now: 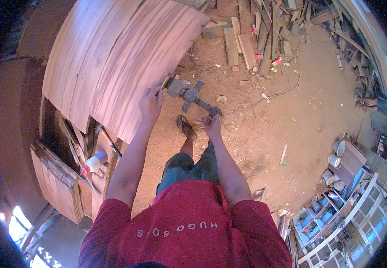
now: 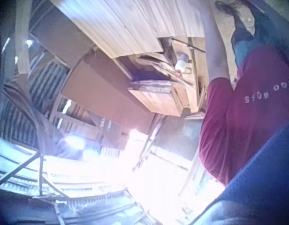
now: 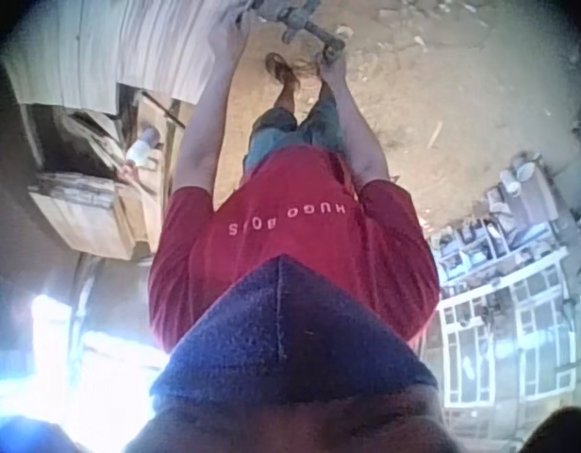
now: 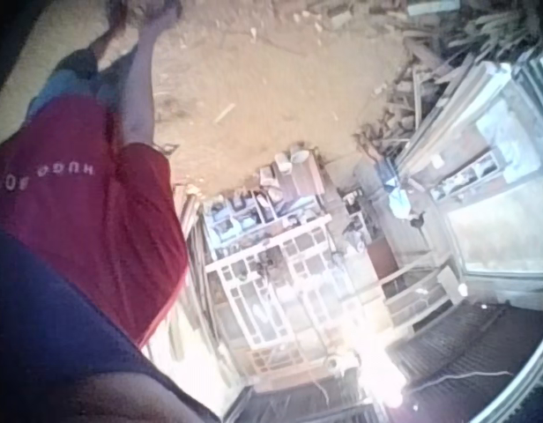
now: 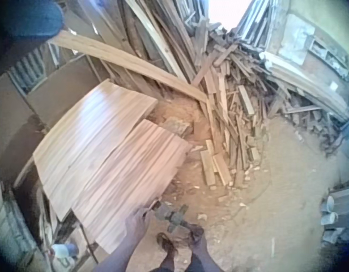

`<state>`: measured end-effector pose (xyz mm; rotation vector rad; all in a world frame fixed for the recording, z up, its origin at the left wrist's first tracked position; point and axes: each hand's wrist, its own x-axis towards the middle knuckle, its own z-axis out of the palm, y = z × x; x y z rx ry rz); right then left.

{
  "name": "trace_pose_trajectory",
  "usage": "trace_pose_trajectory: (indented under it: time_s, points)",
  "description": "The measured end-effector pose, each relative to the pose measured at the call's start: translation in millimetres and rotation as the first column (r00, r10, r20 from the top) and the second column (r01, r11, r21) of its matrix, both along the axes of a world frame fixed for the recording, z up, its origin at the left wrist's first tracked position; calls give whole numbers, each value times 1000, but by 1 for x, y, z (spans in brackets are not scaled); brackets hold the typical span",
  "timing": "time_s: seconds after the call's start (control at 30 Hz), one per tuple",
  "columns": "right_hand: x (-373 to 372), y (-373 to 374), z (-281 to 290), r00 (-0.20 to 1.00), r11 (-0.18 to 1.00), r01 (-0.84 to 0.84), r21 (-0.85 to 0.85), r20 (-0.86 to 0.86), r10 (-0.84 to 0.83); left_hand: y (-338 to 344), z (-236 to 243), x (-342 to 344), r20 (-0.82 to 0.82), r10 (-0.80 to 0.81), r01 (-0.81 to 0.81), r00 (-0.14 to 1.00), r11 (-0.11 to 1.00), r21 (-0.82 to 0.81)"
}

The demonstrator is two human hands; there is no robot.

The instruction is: The person organizes wooden planks on a workbench, applies glue to the edges from a bottle, aligns them into a panel, and secures the joints by hammering.

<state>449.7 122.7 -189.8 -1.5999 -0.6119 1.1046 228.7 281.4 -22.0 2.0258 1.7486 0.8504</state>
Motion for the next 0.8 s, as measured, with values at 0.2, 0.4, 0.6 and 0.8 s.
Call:
trace_pose_trajectory:
  time_s: [0.2,0.4,0.6,0.8]
  points:
    - [-17,-25,54,880,867,-474,-153,-118,460,-1,-4,-12,-123,10,-4,992,999,50]
    - [67,11,205,707,822,-561,-102,-577,410,-1,-5,-3,-120,1,10,993,996,86]
    - [83,68,103,947,960,-280,2,-161,277,2,-6,2,-114,-12,24,993,994,108]
    - [-16,-29,111,498,624,-775,-105,-709,500,-7,-18,-14,-68,33,-28,997,997,72]
